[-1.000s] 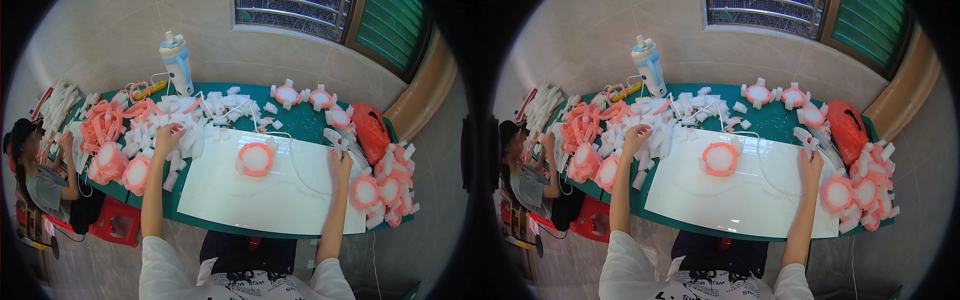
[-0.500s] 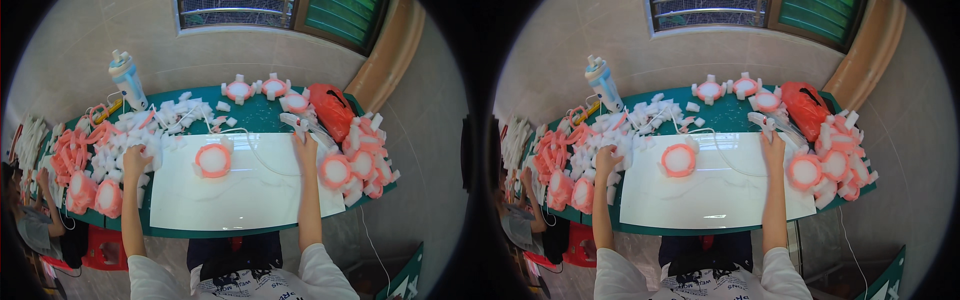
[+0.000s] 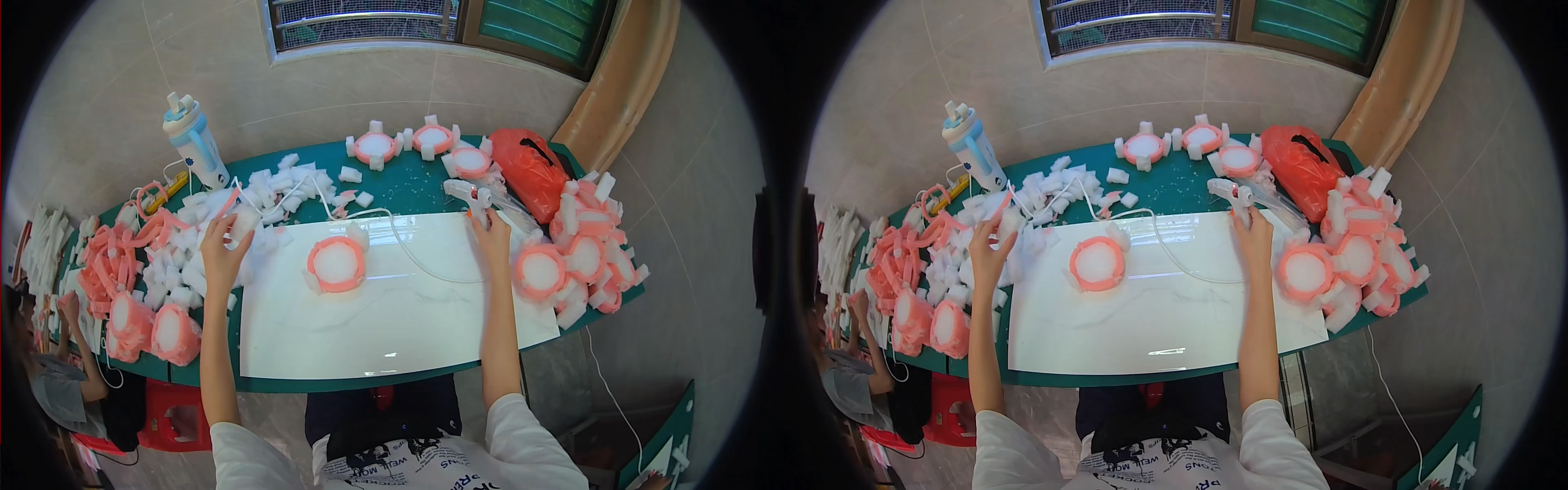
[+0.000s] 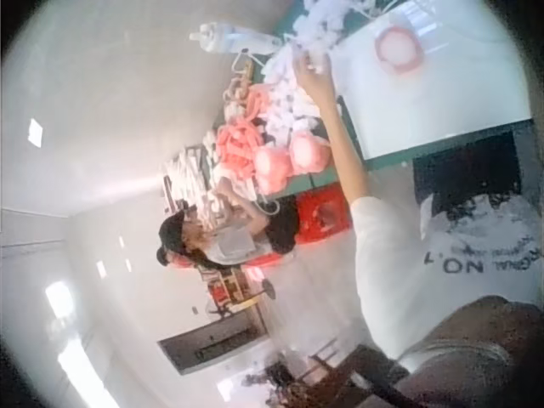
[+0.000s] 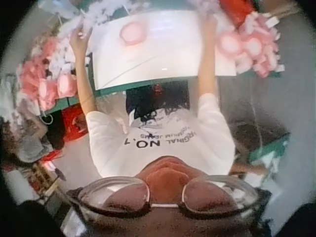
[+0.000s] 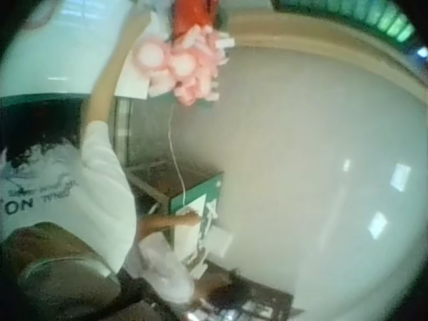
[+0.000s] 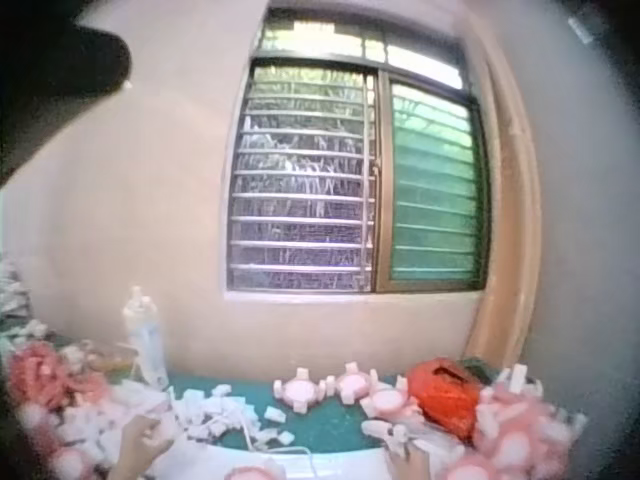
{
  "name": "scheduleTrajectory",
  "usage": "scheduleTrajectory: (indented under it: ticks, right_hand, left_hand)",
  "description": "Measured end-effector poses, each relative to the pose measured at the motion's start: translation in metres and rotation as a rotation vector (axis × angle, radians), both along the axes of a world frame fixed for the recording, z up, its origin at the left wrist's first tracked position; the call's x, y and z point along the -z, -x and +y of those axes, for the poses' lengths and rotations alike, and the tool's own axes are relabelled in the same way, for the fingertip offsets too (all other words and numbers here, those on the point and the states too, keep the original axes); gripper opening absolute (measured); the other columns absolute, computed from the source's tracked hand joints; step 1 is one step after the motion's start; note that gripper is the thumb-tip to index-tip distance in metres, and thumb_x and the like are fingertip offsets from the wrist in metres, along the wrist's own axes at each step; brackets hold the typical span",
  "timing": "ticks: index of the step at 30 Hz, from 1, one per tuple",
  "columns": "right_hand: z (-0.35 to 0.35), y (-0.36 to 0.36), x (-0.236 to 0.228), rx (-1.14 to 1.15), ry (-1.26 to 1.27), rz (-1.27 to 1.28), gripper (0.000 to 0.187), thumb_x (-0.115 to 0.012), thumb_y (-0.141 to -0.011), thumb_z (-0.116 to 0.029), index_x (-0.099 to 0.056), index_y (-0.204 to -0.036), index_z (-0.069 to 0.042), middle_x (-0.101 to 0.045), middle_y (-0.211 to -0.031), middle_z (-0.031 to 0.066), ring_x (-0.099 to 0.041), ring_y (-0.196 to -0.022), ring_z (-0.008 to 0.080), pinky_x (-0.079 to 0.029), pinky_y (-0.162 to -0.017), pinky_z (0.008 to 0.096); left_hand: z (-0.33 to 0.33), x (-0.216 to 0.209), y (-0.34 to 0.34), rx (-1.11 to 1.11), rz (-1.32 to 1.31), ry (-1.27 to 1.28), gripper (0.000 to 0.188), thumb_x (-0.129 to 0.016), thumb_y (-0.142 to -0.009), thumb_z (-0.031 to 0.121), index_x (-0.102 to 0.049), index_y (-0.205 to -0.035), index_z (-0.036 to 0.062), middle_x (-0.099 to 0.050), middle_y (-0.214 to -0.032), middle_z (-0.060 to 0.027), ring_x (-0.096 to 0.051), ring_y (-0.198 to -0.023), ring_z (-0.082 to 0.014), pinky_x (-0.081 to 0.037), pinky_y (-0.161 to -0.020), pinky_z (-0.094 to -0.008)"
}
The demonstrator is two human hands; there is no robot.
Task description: Assembling and gluing foam blocks and pink padding onto a plastic ring using a hot glue gun.
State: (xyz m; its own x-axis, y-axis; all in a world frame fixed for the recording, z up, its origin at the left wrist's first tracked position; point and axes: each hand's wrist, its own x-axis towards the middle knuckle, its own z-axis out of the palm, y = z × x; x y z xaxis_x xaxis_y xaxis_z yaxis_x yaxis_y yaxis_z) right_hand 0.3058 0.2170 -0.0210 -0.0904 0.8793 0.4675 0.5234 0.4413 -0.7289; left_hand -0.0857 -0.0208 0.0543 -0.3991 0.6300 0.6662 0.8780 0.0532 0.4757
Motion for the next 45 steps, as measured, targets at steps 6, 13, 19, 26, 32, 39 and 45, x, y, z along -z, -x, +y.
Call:
scheduleTrajectory:
  ticks: [6, 13, 19, 26, 32, 39, 45]
  right_hand:
    - [-0.054, -0.001, -0.037, 0.289, 0.094, -0.532, 0.028, -0.066, -0.071, -0.024, -0.062, -0.077, 0.004, -0.061, -0.078, 0.0229, -0.060, -0.068, 0.0349, -0.046, -0.058, 0.0409]
    - [-0.152, 0.094, -0.116, -0.547, 0.123, 0.153, 0.029, -0.066, -0.075, -0.015, -0.060, -0.101, -0.004, -0.063, -0.085, 0.0123, -0.061, -0.061, 0.0142, -0.047, -0.054, 0.0237]
    - [-0.116, 0.124, -0.084, -0.730, 0.264, 0.294, 0.034, -0.066, -0.074, -0.007, -0.056, -0.107, -0.003, -0.059, -0.082, 0.0071, -0.057, -0.060, 0.0087, -0.045, -0.054, 0.0202]
    - [-0.084, 0.114, -0.045, -0.480, 0.229, 0.474, 0.030, -0.067, -0.074, -0.006, -0.056, -0.101, 0.001, -0.057, -0.084, 0.0059, -0.053, -0.069, 0.0062, -0.044, -0.058, 0.0182]
    - [-0.076, 0.108, -0.045, -0.361, -0.030, 0.301, 0.030, -0.067, -0.073, -0.010, -0.057, -0.099, 0.000, -0.058, -0.088, 0.0096, -0.056, -0.070, 0.0121, -0.046, -0.065, 0.0231]
    - [-0.075, 0.117, -0.040, -0.361, 0.035, 0.331, 0.030, -0.066, -0.075, -0.008, -0.055, -0.102, 0.001, -0.057, -0.090, 0.0064, -0.055, -0.075, 0.0103, -0.045, -0.070, 0.0224]
    - [-0.067, 0.111, -0.032, -0.318, 0.044, 0.348, 0.031, -0.067, -0.073, -0.010, -0.057, -0.100, 0.000, -0.060, -0.085, 0.0099, -0.059, -0.070, 0.0133, -0.047, -0.065, 0.0238]
  left_hand:
    - [0.002, 0.003, -0.024, 0.106, -0.169, -0.130, 0.034, -0.071, -0.067, 0.012, -0.058, -0.097, 0.0032, -0.058, -0.091, -0.0075, -0.056, -0.078, -0.0174, -0.046, -0.062, -0.0256]
    - [0.020, -0.024, -0.093, 0.467, -0.191, 0.001, 0.040, -0.074, -0.062, 0.006, -0.058, -0.099, 0.0042, -0.058, -0.093, -0.0057, -0.057, -0.081, -0.0164, -0.047, -0.066, -0.0248]
    - [0.035, -0.021, -0.107, 0.491, -0.221, -0.059, 0.040, -0.074, -0.061, 0.005, -0.059, -0.098, 0.0044, -0.058, -0.092, -0.0061, -0.055, -0.088, -0.0201, -0.046, -0.069, -0.0277]
    - [0.031, 0.022, -0.040, -0.049, -0.134, 0.741, 0.043, -0.062, -0.078, 0.033, -0.050, -0.104, 0.0013, -0.055, -0.095, -0.0148, -0.052, -0.082, -0.0265, -0.044, -0.064, -0.0327]
    - [0.003, 0.004, -0.096, -0.024, -0.124, 0.447, 0.042, -0.067, -0.073, 0.031, -0.050, -0.099, 0.0026, -0.050, -0.091, -0.0140, -0.054, -0.077, -0.0268, -0.044, -0.057, -0.0355]
    - [-0.006, 0.050, -0.162, 0.045, 0.362, 0.510, 0.026, -0.062, -0.065, 0.004, -0.051, -0.088, 0.0046, -0.044, -0.087, -0.0085, -0.052, -0.080, -0.0195, -0.048, -0.052, -0.0272]
    - [-0.010, 0.048, -0.140, 0.019, 0.411, 0.460, 0.025, -0.064, -0.065, 0.004, -0.057, -0.089, 0.0065, -0.046, -0.083, -0.0063, -0.052, -0.077, -0.0196, -0.045, -0.051, -0.0289]
